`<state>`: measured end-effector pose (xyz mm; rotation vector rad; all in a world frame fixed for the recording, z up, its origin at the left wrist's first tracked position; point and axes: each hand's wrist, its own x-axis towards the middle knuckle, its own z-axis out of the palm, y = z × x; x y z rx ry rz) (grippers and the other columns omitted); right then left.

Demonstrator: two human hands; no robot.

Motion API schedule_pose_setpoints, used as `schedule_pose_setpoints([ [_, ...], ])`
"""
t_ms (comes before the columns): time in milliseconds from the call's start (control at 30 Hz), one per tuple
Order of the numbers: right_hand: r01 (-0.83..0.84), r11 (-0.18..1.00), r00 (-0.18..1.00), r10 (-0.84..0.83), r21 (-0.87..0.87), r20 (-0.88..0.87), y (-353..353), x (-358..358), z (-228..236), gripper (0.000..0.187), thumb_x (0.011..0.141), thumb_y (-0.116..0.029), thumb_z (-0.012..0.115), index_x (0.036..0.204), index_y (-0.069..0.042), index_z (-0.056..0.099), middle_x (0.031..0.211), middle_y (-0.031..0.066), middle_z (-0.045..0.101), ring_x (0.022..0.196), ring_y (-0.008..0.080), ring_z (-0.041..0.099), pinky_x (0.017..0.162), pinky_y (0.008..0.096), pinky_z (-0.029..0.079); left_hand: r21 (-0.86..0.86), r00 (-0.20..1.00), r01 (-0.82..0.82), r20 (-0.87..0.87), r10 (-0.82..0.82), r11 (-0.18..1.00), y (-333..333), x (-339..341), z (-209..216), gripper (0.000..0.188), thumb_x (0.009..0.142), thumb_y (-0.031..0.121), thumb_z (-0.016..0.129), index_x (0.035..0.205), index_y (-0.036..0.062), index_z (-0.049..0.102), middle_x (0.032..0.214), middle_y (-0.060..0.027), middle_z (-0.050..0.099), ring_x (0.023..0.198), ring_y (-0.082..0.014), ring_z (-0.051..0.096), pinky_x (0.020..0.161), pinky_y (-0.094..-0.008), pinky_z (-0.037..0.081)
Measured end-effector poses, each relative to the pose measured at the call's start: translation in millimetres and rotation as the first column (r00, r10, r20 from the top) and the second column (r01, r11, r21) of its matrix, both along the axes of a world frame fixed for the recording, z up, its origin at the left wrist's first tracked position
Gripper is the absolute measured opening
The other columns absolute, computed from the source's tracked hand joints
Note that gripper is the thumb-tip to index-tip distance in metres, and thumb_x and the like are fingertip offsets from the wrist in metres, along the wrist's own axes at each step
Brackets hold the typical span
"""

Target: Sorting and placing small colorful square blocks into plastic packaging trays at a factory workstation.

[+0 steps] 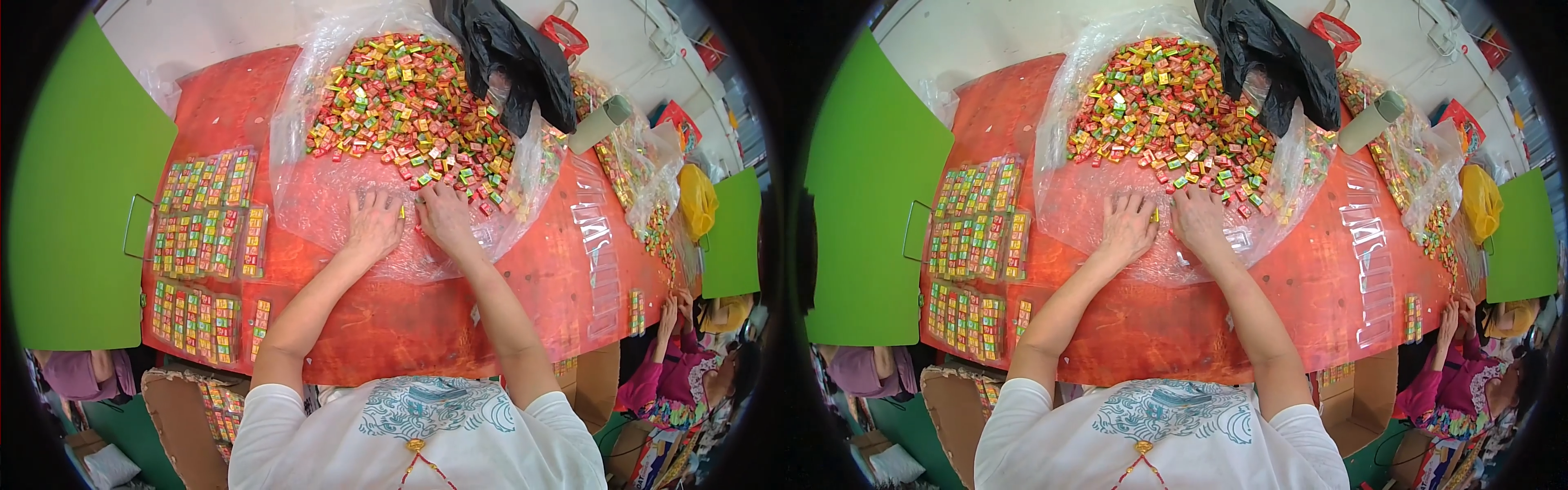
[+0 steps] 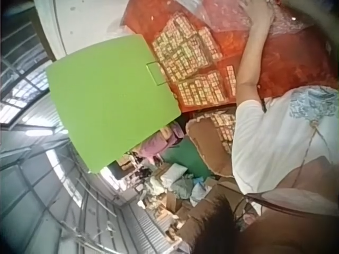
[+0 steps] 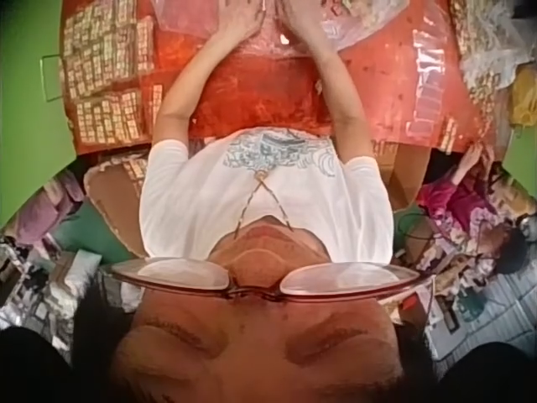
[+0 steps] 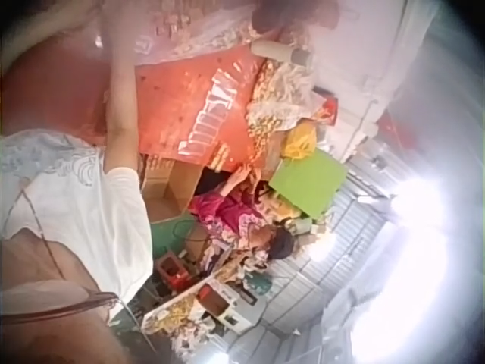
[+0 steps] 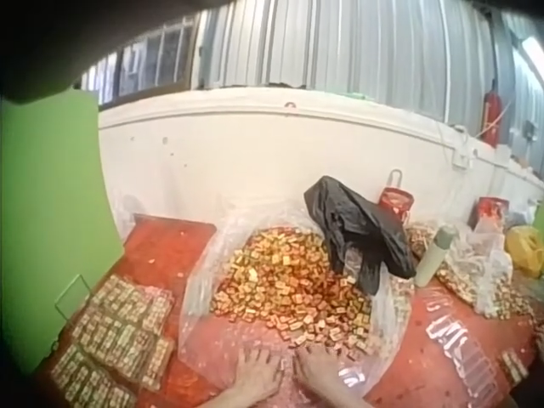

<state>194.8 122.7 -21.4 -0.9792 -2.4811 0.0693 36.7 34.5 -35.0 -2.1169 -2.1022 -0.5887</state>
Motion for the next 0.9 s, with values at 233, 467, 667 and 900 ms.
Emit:
schedule_pose_setpoints([
  [233,-0.079,0.997,0.997,0.079,-0.018,-0.001,11,-8,1,0.012,0.084,-0.013,0.066,0.095,-0.011,0.065,0.094,0.0082,0.062,0.097,0.0287,0.062,0.088,0.0454,0.042,0.017,1.0,0.002,0.008,-0.002,1.0,-4,-2,-3,0.038,0.083,0.026,0.067,0.117,0.0083,0.061,0.12,-0.0131,0.057,0.12,-0.0313,0.051,0.102,-0.0555,0.034],
  [467,-0.292,0.955,0.955,0.288,-0.06,-0.071,4,5,6,0.011,0.082,-0.01,0.065,0.094,-0.011,0.065,0.092,0.007,0.062,0.096,0.0283,0.061,0.087,0.0445,0.042,-0.033,0.998,-0.008,0.067,0.01,0.999,-5,-2,-3,0.042,0.084,0.028,0.067,0.12,0.0081,0.06,0.123,-0.0135,0.056,0.121,-0.0319,0.05,0.105,-0.0572,0.032],
  [667,-0.049,0.988,0.998,0.056,-0.149,0.042,-8,22,8,0.017,0.084,-0.017,0.067,0.099,-0.008,0.065,0.094,0.0104,0.063,0.097,0.0286,0.062,0.083,0.0445,0.045,-0.015,0.998,0.001,0.057,0.0,1.0,-7,-4,-1,0.049,0.085,0.03,0.068,0.127,0.0094,0.057,0.126,-0.0141,0.055,0.122,-0.0326,0.05,0.104,-0.0559,0.033],
  [900,-0.01,0.996,0.999,0.014,-0.092,0.04,-7,21,8,0.021,0.086,-0.024,0.067,0.096,-0.006,0.064,0.091,0.0116,0.064,0.092,0.03,0.063,0.082,0.0441,0.045,-0.125,0.963,-0.006,0.266,0.039,0.992,-38,-26,24,0.063,0.086,0.028,0.072,0.142,0.011,0.05,0.131,-0.0178,0.053,0.121,-0.038,0.052,0.102,-0.0489,0.043],
])
